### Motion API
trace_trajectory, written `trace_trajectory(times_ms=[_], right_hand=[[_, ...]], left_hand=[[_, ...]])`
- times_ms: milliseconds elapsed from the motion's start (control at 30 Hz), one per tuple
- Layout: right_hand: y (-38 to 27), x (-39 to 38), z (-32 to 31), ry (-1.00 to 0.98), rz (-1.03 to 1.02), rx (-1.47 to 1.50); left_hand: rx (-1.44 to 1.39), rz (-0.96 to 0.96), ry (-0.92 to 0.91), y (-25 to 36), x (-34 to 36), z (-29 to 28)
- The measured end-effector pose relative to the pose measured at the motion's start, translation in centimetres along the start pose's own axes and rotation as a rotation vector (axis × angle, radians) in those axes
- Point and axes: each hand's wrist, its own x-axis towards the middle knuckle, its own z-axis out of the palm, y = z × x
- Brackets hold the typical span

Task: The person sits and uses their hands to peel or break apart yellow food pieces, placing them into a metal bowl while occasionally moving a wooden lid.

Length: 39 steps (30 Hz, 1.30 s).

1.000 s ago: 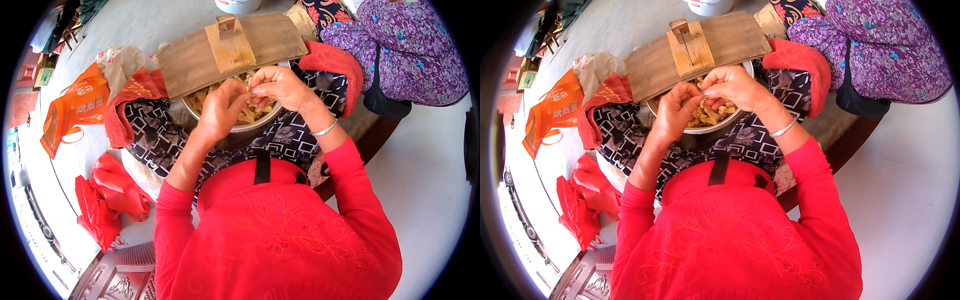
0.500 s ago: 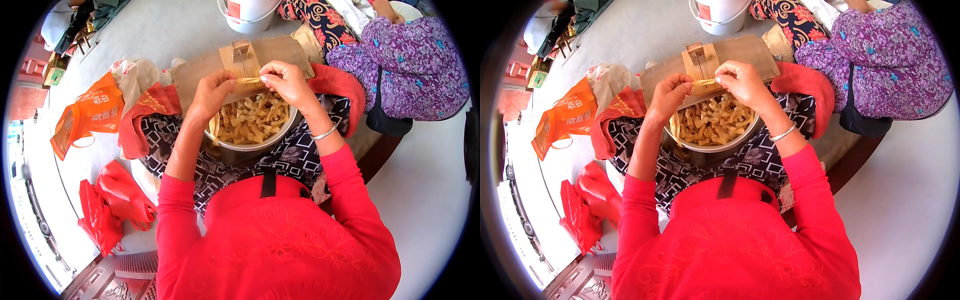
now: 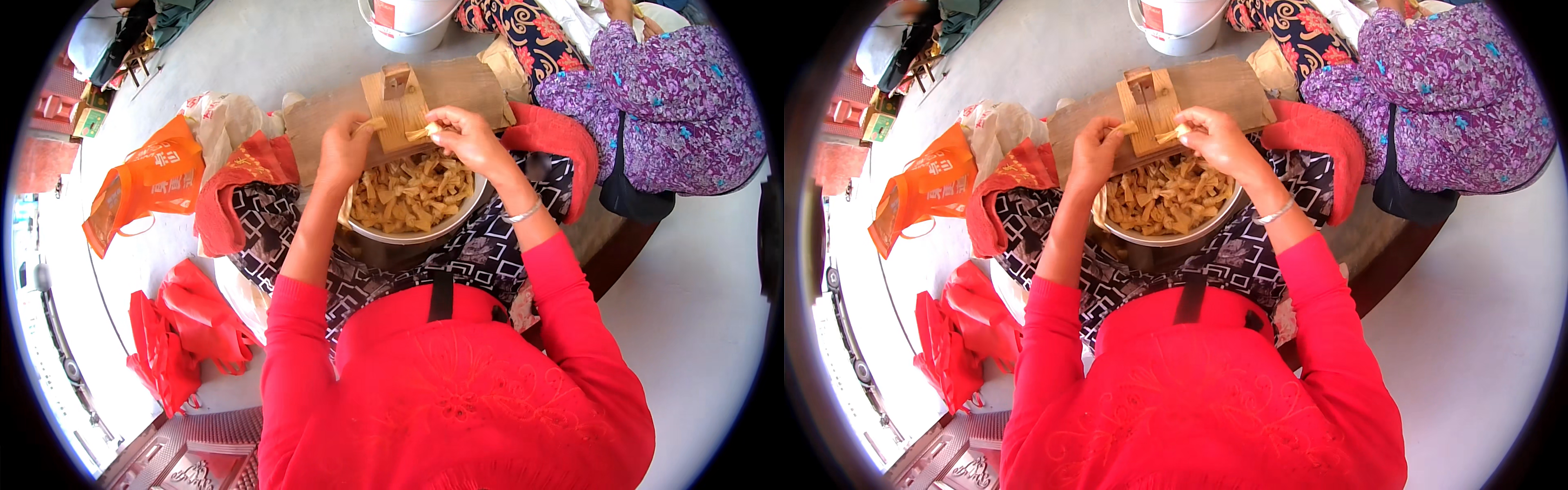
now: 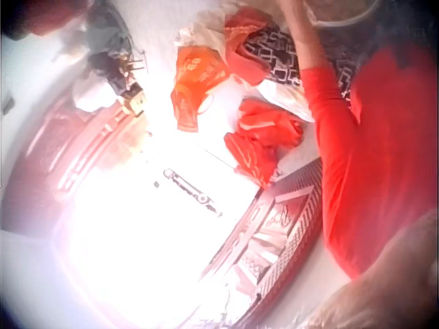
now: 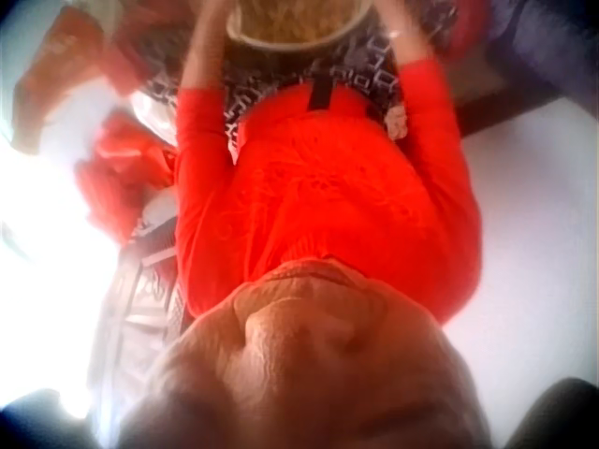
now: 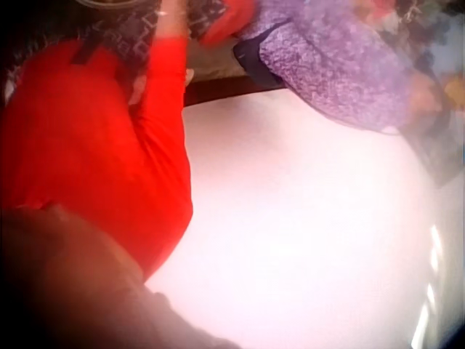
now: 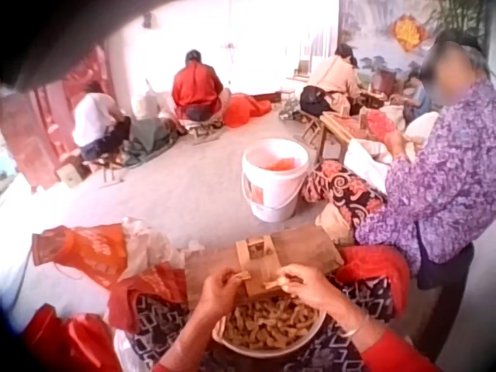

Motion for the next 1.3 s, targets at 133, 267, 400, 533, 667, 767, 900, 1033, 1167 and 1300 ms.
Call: trace_trajectory(times_ms=[133,267,400,533,667,767,900,1033,1167,1300], right_hand=[[-0.5,-3.0,0.5,-0.058,0.049,0.122],[-2.4,-4.7,1.2,-0.108,0.111,-0.007],[-2.9,-5.0,2.2,-0.062,-0.275,-0.230],[-2.9,-6.4,1.9,-0.097,-0.147,-0.268],[-1.8,-6.4,1.5,-0.005,-0.431,-0.559],[-3.6,-6.7,3.6,0.073,-0.578,-0.663],[-2.5,-6.5,6.2,0.192,-0.664,-0.786],[-2.1,-6.5,4.6,0.215,-0.519,-0.675],[-1.8,-8.9,2.5,0.003,-0.144,-0.597],[-5.7,-12.2,4.6,-0.241,0.124,0.202]], left_hand=[[-0.480,-0.285,-0.313,0.2,-1.7,-0.6],[-0.367,-0.082,-0.343,1.7,-3.6,1.5],[-0.380,-0.315,-0.454,4.6,-6.6,2.4],[-0.346,-0.311,-0.442,4.7,-7.7,1.9],[-0.115,-0.100,-0.411,1.0,-8.5,1.5],[0.117,-0.172,-0.556,1.8,-9.1,1.8],[-0.278,-0.392,-0.505,0.8,-10.2,5.6],[-0.242,-0.360,-0.696,3.8,-10.0,3.0],[0.154,-0.087,-0.548,9.8,-8.5,-0.9],[-0.238,0.012,-0.476,8.2,-8.8,1.5]])
